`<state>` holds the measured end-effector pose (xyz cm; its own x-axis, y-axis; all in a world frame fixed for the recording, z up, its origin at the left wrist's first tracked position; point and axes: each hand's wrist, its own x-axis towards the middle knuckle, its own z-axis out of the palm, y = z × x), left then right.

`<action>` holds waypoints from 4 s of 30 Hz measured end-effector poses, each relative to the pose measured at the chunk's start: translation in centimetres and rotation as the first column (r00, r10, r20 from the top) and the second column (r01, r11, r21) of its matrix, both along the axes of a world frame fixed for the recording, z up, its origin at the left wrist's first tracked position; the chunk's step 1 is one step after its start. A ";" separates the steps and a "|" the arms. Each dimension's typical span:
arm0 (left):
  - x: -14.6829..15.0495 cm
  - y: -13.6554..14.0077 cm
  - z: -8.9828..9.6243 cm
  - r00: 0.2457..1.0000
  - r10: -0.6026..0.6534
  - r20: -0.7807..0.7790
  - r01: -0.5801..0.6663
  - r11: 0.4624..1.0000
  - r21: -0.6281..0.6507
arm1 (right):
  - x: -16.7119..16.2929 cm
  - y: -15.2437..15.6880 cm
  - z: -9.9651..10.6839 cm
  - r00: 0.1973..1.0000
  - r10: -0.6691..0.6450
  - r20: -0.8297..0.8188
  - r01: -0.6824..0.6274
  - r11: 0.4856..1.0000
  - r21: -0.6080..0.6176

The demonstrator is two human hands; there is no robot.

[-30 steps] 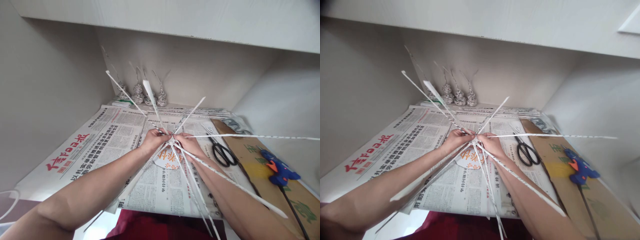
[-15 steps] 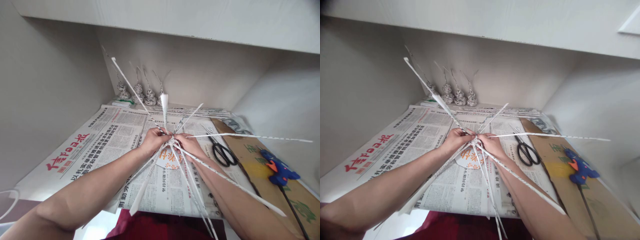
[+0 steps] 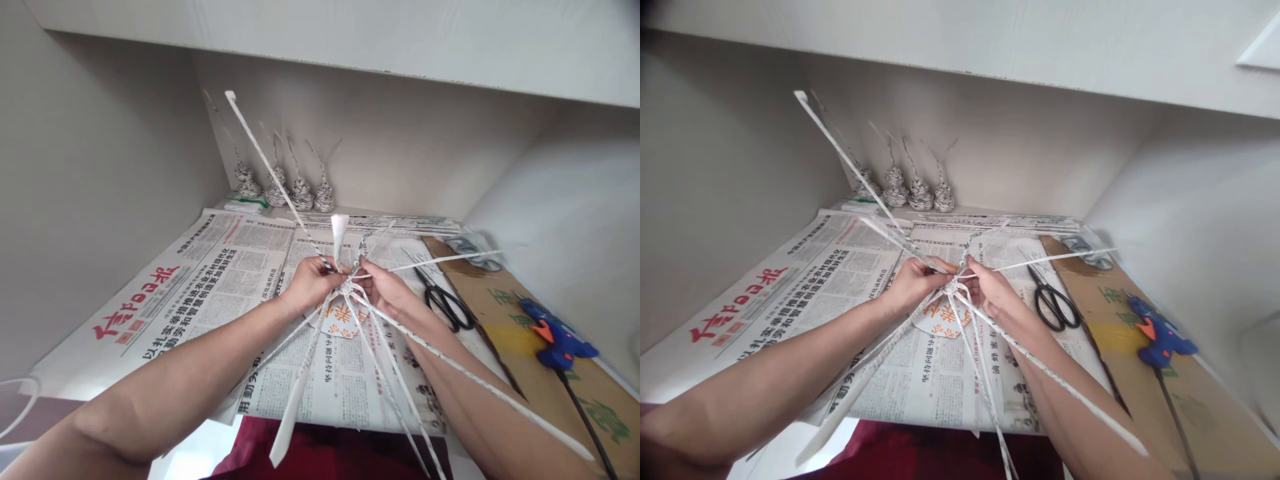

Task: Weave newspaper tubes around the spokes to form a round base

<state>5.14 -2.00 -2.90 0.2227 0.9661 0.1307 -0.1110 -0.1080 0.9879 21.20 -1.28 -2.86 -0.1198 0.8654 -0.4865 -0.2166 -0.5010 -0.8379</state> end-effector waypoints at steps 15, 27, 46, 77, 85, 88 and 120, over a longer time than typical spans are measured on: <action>0.5 -0.1 -0.8 0.998 0.021 0.065 -0.020 1.000 -0.016 | -0.1 -0.8 0.8 0.993 0.038 0.108 -0.068 0.957 0.283; 0.1 -0.4 0.5 1.000 -0.005 0.027 0.004 1.000 0.022 | -0.2 -0.3 0.9 0.995 0.026 -0.095 -0.031 0.998 -0.052; -0.4 -0.1 1.3 0.996 0.031 0.087 -0.027 0.999 -0.044 | -2.9 -3.0 1.0 0.962 -0.267 0.056 0.228 0.899 0.374; -0.6 0.2 1.1 1.000 0.012 0.003 -0.012 1.000 -0.022 | -0.2 -1.5 2.0 0.963 0.197 -0.182 -0.182 0.979 0.096; -0.4 0.2 0.1 0.999 0.029 -0.021 -0.029 1.000 -0.006 | -1.1 -1.6 0.7 0.995 0.086 -0.051 -0.073 0.971 0.230; -0.5 0.4 0.0 0.999 0.035 0.038 -0.032 0.996 -0.087 | -1.1 -1.6 0.9 0.999 0.042 -0.008 -0.039 0.968 0.246; -0.3 0.9 -0.6 0.974 0.082 0.210 0.021 0.895 -0.445 | 0.4 -1.1 1.7 0.938 0.074 0.338 -0.240 0.842 0.483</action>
